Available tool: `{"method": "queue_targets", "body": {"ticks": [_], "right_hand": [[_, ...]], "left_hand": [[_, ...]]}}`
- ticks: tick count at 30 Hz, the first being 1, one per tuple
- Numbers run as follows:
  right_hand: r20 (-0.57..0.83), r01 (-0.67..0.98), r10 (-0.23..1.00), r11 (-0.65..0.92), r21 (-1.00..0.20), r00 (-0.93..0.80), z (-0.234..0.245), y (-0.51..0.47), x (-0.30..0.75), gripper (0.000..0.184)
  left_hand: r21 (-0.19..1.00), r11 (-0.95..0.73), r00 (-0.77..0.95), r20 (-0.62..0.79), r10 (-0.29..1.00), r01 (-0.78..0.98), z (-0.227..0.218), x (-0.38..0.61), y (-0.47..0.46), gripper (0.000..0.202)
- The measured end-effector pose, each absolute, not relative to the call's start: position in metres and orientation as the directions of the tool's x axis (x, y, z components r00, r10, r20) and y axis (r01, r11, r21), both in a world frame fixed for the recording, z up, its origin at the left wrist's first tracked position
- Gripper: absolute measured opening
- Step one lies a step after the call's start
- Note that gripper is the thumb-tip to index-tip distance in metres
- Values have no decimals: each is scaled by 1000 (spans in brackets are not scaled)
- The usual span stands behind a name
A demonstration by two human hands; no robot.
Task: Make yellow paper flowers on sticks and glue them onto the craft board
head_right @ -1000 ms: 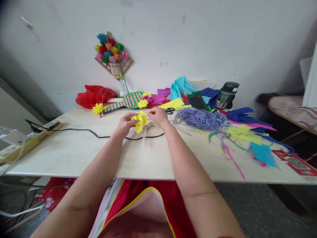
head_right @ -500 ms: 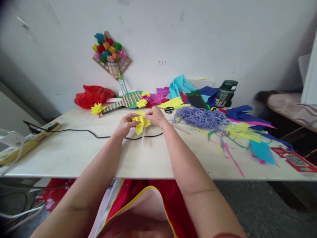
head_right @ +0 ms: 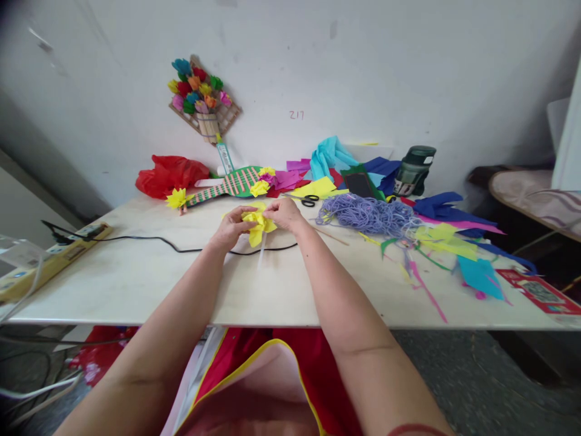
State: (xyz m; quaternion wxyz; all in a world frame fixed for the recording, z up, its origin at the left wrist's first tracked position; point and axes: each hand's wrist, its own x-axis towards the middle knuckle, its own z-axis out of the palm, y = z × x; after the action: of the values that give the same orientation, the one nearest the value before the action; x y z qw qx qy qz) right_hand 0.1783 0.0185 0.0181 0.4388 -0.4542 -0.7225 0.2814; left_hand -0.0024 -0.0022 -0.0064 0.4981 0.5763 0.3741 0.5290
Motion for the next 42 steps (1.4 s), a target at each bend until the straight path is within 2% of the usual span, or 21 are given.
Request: {"method": "queue_targets", "body": {"ticks": [18,28,37,42], "right_hand": [[362,384,901,431,-817,-240,20,17,178,9],[431,529,860,508,-680,-273,16,21,178,11],[471,546,828,557,-625,-305,17,19,179,14],[503,578,793,601,-551,-344,22,15,180,12]], "left_hand": [[974,-150,164,178,970,-173,-5,-2,-4,42],[972,-36,201,83,976,-231,-5,-4,-2,35],[945,51,137,-7,991,-322,-1,1,-1,27],[954,24,145,21,989,-299,-4,0,0,27]]}}
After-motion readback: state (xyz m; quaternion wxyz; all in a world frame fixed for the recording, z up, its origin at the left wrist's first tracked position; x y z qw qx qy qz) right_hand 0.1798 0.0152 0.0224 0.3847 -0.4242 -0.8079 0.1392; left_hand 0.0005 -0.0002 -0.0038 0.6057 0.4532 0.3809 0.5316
